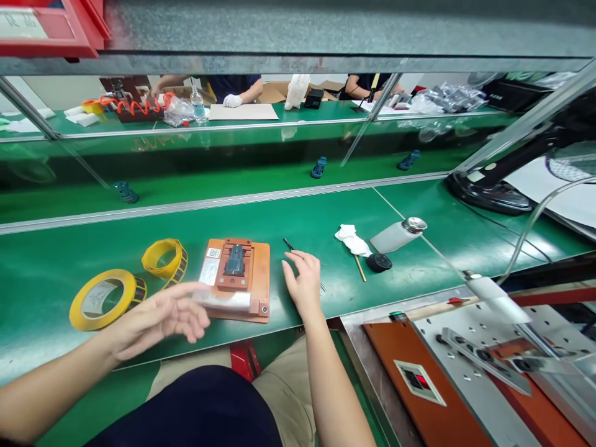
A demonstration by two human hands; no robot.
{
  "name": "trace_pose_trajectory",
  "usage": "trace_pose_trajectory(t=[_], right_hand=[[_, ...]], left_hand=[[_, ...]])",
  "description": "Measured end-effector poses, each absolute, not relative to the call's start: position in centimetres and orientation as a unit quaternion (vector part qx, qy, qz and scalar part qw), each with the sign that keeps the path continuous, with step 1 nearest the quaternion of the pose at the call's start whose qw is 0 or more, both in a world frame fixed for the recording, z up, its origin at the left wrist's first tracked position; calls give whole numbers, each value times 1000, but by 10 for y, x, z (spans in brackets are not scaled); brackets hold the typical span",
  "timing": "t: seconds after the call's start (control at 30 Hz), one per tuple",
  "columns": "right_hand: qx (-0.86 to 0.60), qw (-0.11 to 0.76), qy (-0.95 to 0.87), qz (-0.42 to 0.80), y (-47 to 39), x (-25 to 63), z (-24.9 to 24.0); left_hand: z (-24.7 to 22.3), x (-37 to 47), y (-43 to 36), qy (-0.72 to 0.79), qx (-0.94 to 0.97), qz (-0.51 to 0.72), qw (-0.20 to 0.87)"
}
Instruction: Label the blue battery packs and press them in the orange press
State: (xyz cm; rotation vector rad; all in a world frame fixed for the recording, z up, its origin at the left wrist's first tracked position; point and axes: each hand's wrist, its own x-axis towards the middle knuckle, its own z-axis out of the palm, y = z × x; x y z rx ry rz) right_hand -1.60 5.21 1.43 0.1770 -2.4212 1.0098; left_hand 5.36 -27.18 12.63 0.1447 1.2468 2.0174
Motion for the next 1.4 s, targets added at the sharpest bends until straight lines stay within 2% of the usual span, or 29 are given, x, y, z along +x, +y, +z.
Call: trace_pose_trajectory(t=[0.07, 0.17, 0.4, 0.6, 1.17, 1.27, 1.37, 1.4], right_hand=[[50, 251, -889, 381, 58, -8, 10], [105, 202, -871, 435, 43, -6, 20], [227, 10, -816, 532, -16, -55, 43], [242, -29, -807, 538, -15, -72, 30], [255, 9, -797, 547, -5, -65, 32], [152, 112, -832, 522, 17, -51, 27], [19, 272, -892, 360, 50, -33, 8], [-15, 302, -903, 305, 60, -26, 0]], left_hand=[[131, 44, -267, 498, 51, 792, 348], [126, 45, -261, 523, 60, 784, 328], [107, 79, -262, 527, 79, 793, 297], [96, 88, -264, 521, 84, 789, 315], [96, 80, -263, 493, 88, 807, 313], [107, 68, -257, 472, 66, 828, 294], [118, 47, -246, 431, 10, 854, 290], [120, 39, -241, 422, -21, 859, 291]])
